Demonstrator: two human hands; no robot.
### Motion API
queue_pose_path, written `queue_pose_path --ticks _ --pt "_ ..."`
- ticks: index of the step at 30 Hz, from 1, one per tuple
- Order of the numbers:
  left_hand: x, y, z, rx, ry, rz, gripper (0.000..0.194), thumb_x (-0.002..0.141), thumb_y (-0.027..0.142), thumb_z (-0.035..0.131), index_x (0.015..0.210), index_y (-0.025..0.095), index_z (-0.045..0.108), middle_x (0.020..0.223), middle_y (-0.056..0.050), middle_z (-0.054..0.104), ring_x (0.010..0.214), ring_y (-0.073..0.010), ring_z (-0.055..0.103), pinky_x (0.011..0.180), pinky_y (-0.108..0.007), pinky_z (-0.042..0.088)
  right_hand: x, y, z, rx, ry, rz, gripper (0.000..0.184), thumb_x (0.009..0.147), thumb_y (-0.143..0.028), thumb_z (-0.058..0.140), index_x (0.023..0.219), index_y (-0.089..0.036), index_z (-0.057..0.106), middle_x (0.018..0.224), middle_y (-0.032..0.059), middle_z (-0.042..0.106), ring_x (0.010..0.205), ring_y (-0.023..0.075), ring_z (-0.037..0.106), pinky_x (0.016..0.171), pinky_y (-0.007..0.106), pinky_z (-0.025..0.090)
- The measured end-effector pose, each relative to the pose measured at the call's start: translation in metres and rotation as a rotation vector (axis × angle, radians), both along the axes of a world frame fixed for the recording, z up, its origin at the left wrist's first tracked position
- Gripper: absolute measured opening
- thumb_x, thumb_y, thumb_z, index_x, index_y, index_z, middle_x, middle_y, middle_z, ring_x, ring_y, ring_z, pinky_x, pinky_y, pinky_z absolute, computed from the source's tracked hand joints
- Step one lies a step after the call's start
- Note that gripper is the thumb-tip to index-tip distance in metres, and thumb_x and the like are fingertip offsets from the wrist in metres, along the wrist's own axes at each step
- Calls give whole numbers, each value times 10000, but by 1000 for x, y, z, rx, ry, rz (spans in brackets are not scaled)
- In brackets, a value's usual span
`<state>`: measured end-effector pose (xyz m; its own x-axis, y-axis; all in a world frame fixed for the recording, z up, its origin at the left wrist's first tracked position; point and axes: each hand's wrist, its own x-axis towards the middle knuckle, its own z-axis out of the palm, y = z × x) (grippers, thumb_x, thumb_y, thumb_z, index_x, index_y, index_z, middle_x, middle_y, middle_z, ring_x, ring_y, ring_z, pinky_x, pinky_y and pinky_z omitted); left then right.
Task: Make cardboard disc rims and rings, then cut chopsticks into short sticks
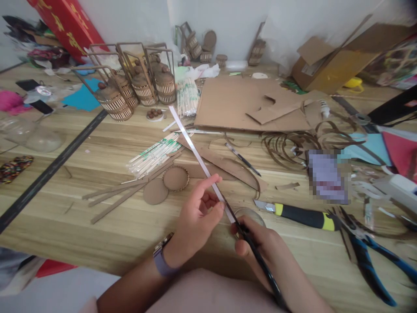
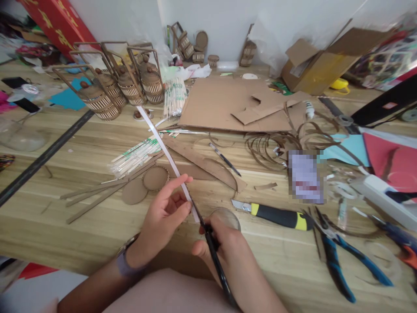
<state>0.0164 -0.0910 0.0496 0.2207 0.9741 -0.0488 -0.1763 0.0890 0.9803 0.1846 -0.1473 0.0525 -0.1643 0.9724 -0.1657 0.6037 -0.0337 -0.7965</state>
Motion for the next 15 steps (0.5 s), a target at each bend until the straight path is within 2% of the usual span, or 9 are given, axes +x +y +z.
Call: queue_pose_path --ticks 3,11,13,15 --pt "0 1 0 2 -5 -1 459 876 181 606 1319 274 537 1399 -73 533 895 -137 602 787 -274 518 -3 1 0 -12 22 -33 613 831 -794 384 801 -214 579 586 -21 579 503 137 521 468 224 403" --pt "1 -1 3 -20 -50 -17 465 869 198 616 1316 256 502 1407 -98 510 888 -137 602 751 -267 521 -3 1 1 20 26 -35 606 837 -780 394 764 -209 584 571 -12 589 491 137 526 460 222 412" --pt "1 -1 6 -19 -69 37 511 867 230 630 1338 274 436 1392 -98 509 818 -119 606 702 -263 519 -4 1 3 47 18 -66 632 808 -812 389 743 -213 581 550 -16 575 472 136 508 441 222 407" --pt "1 1 6 -6 -24 124 479 889 280 621 1319 268 408 1286 -82 556 723 -97 586 648 -253 497 -5 2 6 76 5 -97 659 768 -849 397 719 -216 575 515 -26 549 441 132 484 413 223 394"
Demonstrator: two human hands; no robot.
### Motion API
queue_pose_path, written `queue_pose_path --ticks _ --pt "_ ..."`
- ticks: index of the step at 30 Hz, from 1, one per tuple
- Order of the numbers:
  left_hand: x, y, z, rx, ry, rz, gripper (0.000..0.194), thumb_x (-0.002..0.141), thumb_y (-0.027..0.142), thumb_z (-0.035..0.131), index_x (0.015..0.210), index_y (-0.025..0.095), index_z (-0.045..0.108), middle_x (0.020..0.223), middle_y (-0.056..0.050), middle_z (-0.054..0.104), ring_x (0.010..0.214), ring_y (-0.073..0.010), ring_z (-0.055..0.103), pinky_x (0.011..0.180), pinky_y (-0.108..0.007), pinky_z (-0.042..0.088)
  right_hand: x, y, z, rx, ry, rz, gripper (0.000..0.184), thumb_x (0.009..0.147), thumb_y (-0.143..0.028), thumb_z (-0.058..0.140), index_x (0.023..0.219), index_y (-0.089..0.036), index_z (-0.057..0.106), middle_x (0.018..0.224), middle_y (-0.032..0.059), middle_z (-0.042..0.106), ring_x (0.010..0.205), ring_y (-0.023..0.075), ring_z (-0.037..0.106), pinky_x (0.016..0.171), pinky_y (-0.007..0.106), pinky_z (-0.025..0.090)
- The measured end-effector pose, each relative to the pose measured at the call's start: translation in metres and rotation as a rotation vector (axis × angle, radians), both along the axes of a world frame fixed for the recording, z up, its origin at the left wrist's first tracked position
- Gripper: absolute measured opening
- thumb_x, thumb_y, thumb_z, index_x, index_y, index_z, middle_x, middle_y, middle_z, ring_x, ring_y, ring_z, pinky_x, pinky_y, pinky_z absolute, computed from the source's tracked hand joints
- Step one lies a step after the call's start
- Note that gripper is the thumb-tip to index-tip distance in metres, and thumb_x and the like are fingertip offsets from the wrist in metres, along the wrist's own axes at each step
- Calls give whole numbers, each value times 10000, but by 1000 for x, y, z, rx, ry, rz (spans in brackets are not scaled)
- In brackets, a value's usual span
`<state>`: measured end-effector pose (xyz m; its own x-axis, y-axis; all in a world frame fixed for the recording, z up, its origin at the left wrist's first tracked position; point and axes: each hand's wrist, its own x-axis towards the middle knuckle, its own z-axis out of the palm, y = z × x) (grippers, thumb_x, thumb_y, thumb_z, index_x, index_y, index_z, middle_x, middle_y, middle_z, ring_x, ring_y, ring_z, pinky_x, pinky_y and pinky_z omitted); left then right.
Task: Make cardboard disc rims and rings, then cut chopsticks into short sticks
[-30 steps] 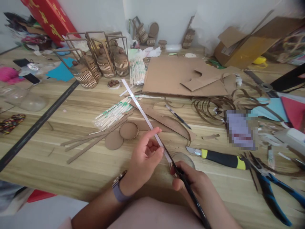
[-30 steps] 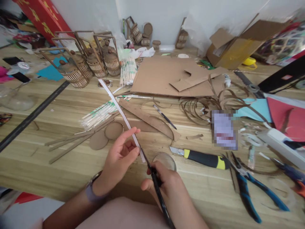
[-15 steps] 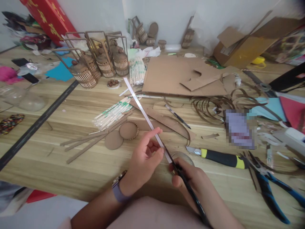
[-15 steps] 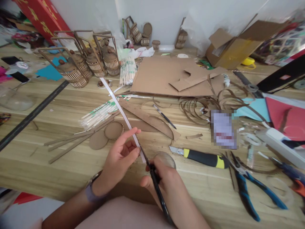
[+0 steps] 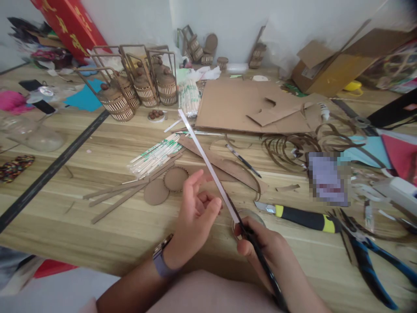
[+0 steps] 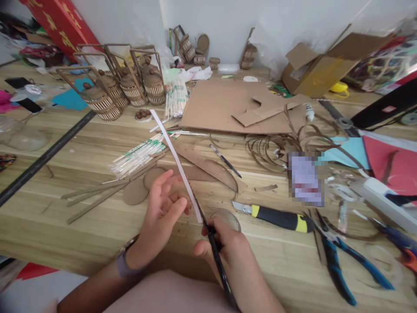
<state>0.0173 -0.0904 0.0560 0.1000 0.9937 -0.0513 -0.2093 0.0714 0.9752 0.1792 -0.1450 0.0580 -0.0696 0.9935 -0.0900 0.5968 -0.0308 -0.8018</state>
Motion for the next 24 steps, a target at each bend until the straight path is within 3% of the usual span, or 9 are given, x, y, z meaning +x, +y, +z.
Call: queue_pose_path --ticks 3,5,9,16,24 --pt "-2 3 -2 -14 153 -2 228 965 396 513 1085 202 513 874 -5 583 630 -102 509 594 -246 430 -1 1 3 11 -27 8 649 763 -848 415 704 -220 572 496 -28 547 419 135 486 395 229 389" --pt "-4 3 -4 -1 246 -57 285 1001 442 418 895 198 519 725 21 506 625 -121 469 596 -257 397 1 0 3 1 -39 47 608 797 -805 430 736 -220 583 516 -23 572 430 142 514 409 234 406" --pt "-5 2 -3 68 362 -111 353 1025 431 351 776 214 475 729 13 510 672 -144 471 645 -275 381 4 -2 1 14 -72 103 516 851 -715 464 792 -220 595 508 -38 565 424 139 525 407 227 404" --pt "-4 -2 -2 82 385 -109 303 1023 409 366 813 219 472 731 17 515 675 -145 472 651 -269 378 -4 1 9 172 -97 54 518 830 -715 495 710 -216 565 440 -62 509 351 105 437 342 207 332" --pt "0 -6 -7 40 318 -165 307 1015 460 361 862 224 484 809 -6 549 751 -157 522 716 -284 434 -3 2 14 102 -113 71 519 801 -736 525 785 -218 560 487 -43 548 386 124 458 377 224 343"
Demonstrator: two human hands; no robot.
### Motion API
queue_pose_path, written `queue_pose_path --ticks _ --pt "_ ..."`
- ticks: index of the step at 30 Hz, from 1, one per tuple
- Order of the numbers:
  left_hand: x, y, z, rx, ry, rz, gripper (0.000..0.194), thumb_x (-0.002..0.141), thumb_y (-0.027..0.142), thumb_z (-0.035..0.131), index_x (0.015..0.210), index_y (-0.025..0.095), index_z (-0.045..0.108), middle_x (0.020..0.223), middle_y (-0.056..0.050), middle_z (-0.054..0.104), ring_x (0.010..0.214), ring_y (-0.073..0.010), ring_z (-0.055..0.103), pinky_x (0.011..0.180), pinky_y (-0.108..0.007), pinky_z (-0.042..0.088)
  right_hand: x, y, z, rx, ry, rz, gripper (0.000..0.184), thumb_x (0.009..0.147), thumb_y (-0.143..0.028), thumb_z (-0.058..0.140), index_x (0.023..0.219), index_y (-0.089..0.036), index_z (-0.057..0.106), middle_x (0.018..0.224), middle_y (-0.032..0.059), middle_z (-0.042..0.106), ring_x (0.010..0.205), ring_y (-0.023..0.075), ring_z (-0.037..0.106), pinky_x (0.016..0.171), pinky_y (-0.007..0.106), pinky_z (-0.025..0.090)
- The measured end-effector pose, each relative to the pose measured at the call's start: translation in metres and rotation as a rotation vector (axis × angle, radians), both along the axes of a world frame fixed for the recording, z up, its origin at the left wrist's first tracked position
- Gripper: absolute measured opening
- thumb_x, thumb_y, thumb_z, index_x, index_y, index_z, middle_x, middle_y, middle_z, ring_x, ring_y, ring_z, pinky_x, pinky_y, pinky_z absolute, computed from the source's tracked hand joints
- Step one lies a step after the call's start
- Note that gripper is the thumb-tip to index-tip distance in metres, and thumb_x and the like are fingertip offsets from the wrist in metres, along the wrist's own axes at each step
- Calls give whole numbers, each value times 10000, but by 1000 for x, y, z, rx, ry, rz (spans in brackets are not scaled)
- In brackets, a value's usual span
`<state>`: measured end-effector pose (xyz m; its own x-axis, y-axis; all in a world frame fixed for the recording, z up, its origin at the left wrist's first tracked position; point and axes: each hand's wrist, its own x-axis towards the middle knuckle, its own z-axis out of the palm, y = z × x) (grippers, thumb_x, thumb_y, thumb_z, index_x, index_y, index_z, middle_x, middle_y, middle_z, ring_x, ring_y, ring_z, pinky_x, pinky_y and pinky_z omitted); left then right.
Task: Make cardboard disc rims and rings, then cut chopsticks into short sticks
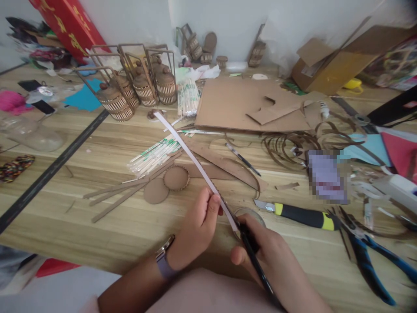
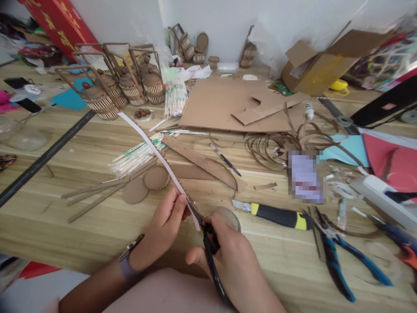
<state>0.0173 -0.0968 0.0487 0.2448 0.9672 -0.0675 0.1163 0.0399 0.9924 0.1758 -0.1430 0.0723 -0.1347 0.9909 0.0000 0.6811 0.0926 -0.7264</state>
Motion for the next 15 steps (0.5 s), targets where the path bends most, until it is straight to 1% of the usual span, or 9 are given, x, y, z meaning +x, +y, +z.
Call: queue_pose_path --ticks 3,9,11,15 --pt "1 -1 -1 -20 -21 -3 322 1011 483 359 865 223 480 807 -5 542 743 -155 515 709 -283 441 0 1 -1 2 -15 4 528 807 -741 510 806 -217 566 498 -37 559 397 132 478 384 230 356" --pt "3 -3 -1 -65 -39 7 334 1008 503 358 861 222 462 808 2 516 739 -148 498 709 -284 442 -2 1 -2 16 -11 -1 488 822 -707 532 766 -222 553 466 -56 531 382 123 479 369 215 357" --pt "3 -4 -2 -63 -47 10 331 1011 499 354 863 222 458 801 6 507 733 -145 490 698 -281 434 -2 1 -3 3 -4 1 483 840 -699 513 772 -223 566 479 -52 540 396 123 490 381 213 373" --pt "4 -4 -3 -66 -23 17 335 1015 497 344 850 225 448 743 26 467 683 -136 456 657 -272 400 -1 2 -6 -12 -6 2 491 851 -698 494 738 -225 559 481 -49 530 405 120 468 388 215 371"
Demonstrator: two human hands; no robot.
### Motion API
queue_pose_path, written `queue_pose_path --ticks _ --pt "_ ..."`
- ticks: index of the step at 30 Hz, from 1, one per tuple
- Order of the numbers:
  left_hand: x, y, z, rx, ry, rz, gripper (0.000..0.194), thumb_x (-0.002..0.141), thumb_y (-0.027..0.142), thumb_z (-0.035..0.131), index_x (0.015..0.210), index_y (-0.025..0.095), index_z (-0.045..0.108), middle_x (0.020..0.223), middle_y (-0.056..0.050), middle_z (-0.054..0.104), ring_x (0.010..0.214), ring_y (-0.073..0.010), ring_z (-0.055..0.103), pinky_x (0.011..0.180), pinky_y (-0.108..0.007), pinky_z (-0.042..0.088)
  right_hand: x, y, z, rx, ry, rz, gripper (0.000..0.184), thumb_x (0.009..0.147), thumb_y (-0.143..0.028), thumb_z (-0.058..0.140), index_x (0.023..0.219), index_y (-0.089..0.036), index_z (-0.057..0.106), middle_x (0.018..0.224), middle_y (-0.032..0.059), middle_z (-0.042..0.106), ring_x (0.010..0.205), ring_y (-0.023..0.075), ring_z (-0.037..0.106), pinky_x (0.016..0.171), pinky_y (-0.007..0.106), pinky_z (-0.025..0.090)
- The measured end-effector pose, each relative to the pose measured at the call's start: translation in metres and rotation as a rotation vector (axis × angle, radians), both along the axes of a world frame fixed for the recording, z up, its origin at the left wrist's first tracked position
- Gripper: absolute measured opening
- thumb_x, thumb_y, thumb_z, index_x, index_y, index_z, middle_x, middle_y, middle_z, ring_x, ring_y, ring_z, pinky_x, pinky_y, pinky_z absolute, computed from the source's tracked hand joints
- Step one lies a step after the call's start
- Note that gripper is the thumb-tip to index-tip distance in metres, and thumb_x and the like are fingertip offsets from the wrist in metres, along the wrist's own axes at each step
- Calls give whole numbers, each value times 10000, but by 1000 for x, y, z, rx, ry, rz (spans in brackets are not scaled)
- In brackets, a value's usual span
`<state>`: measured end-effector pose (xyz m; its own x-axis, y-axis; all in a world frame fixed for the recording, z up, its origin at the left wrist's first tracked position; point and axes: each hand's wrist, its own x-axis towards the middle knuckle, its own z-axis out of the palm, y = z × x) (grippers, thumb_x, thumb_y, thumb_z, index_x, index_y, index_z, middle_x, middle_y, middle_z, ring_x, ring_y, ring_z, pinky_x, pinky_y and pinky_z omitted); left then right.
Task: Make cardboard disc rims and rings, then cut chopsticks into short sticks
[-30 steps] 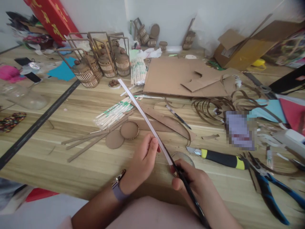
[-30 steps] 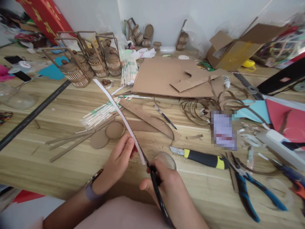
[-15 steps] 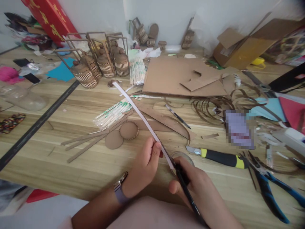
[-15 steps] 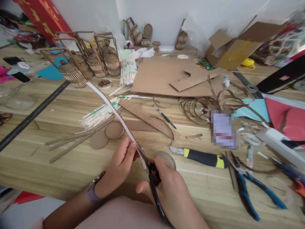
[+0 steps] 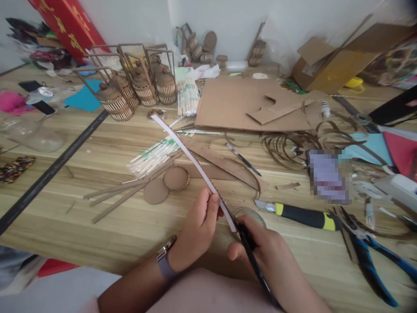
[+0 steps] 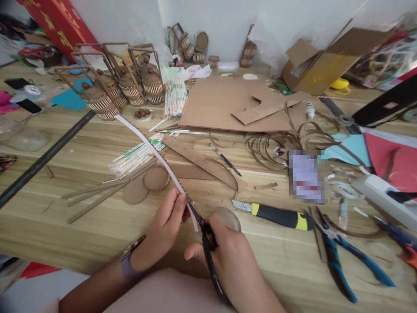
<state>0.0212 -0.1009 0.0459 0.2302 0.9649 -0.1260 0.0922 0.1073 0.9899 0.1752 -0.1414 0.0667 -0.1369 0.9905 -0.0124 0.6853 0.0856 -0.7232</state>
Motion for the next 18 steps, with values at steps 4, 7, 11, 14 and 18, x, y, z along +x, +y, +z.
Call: queue_pose_path --ticks 4,7,11,14,18 --pt "0 2 4 -5 10 -1 335 1019 479 339 813 227 421 724 33 450 655 -132 439 630 -260 385 3 -2 -7 -25 -27 27 397 899 -590 509 752 -225 556 501 -54 534 429 121 477 413 213 381" --pt "0 3 8 -11 14 -5 319 1024 443 334 802 228 411 731 34 459 640 -128 430 620 -251 385 3 -4 -11 18 -53 45 300 912 -492 545 778 -223 545 522 -60 549 435 118 504 400 205 359" --pt "1 3 10 -2 22 -7 298 1025 419 331 815 228 423 728 35 465 639 -129 435 620 -247 389 1 -3 -8 128 -82 71 266 921 -461 537 844 -207 556 529 -60 568 407 113 514 378 202 363" --pt "1 2 9 -2 50 -10 295 1022 425 338 826 227 437 712 36 457 645 -132 443 626 -252 388 -2 1 -3 212 -96 68 337 911 -529 527 829 -203 555 499 -57 565 368 116 501 368 209 382" --pt "0 1 6 5 72 -9 299 1019 430 349 821 224 437 717 31 466 661 -135 458 642 -260 393 -4 2 1 230 -105 60 418 898 -616 499 805 -211 545 481 -47 581 353 124 515 358 213 389"
